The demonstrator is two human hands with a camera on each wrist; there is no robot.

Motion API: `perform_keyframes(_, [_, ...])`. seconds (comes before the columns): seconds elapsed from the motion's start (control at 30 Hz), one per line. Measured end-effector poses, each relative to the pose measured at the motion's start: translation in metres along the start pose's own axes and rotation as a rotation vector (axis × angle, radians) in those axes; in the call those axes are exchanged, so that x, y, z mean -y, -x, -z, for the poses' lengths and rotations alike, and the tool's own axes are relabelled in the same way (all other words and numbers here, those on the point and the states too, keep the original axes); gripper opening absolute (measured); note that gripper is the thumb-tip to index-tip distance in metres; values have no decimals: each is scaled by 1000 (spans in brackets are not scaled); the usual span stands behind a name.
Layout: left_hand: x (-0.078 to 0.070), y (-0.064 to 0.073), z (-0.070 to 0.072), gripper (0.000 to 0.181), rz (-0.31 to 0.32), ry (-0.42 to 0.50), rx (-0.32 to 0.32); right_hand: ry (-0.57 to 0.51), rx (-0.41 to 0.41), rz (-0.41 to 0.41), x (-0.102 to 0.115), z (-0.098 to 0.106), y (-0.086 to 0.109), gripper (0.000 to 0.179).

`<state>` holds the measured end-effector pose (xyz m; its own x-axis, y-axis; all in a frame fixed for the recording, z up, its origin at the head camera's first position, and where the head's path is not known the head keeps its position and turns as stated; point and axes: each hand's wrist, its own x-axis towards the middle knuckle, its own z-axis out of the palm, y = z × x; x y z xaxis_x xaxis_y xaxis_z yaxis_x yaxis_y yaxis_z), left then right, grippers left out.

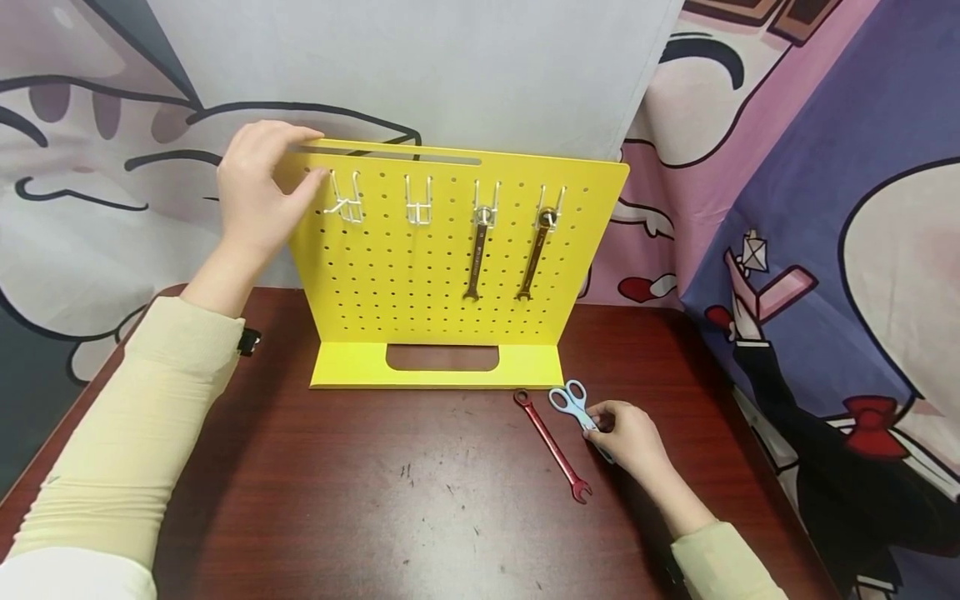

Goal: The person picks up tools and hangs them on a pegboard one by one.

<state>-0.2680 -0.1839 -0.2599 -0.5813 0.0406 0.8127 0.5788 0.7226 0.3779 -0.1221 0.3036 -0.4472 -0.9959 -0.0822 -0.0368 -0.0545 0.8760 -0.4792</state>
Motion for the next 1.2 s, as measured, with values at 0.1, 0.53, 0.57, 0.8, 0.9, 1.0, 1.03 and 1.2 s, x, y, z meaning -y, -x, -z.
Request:
perform_keyframes(0.1, [0,0,0,31,-5,-7,7,6,-5,-16,0,0,0,26])
perform_keyframes(0.53, [0,0,1,31,-3,-11,10,-11,-44,-47,-6,2,3,16])
perform_keyframes(0.57, [0,0,1,31,-3,-11,10,-14,-47,-51,-6,2,3,15])
perform_keyframes(0.8, [-1,0,1,31,-12,-12,16,-44,-59,-52,-5,6,2,10])
perform_keyframes(0.9, [-1,0,1,31,-13,-10,16,-71,-63,-50,-3,9,1,11])
perform_keyframes(1.0, [-1,0,0,31,-12,-9,13,-98,-63,-44,2,11,-1,12])
perform_keyframes(1.03, [-1,0,0,31,-11,-10,13,-104,-65,-41,5,11,-2,12])
perform_keyframes(1.2, [2,0,0,31,-3,-17,10,-140,-81,-27,19,14,-6,13])
